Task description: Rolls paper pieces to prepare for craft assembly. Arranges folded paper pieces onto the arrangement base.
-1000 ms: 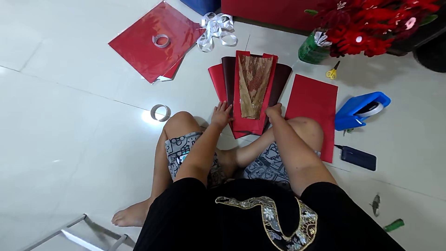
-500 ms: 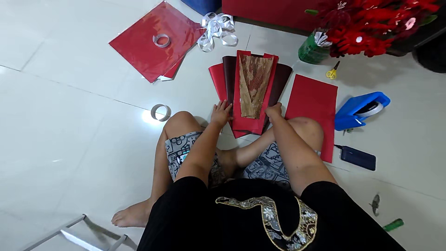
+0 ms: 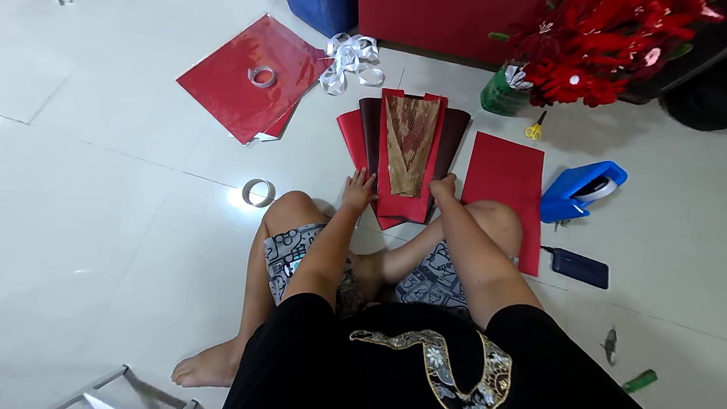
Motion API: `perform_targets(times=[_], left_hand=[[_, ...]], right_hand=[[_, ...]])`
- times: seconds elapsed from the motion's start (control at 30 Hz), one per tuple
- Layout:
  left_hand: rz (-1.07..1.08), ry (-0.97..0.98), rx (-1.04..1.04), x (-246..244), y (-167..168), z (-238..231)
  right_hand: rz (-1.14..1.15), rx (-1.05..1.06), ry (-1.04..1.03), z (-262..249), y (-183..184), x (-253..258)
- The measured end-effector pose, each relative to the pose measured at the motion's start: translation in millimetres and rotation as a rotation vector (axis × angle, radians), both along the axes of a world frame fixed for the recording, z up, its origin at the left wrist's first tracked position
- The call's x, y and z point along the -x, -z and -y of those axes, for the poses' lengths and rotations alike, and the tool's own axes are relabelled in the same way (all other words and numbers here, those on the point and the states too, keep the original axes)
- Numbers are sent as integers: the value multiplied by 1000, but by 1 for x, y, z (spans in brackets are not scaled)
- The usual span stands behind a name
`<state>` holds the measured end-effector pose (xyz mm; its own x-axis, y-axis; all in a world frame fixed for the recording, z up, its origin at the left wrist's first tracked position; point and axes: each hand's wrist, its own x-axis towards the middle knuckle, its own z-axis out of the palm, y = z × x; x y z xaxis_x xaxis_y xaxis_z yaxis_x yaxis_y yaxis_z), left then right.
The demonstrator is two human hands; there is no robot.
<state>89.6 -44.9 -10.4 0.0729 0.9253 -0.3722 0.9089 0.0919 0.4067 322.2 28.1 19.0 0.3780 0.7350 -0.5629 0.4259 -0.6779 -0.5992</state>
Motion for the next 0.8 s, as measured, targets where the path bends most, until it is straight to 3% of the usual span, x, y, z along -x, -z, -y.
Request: perform_targets(times=[0.23, 0.8], left_hand=[[27, -13, -38, 1, 4, 1], [90, 20, -62, 9, -5, 6]], right_hand=[[-43, -82, -20, 0, 6, -2], [-6, -8, -25, 3, 7, -1]])
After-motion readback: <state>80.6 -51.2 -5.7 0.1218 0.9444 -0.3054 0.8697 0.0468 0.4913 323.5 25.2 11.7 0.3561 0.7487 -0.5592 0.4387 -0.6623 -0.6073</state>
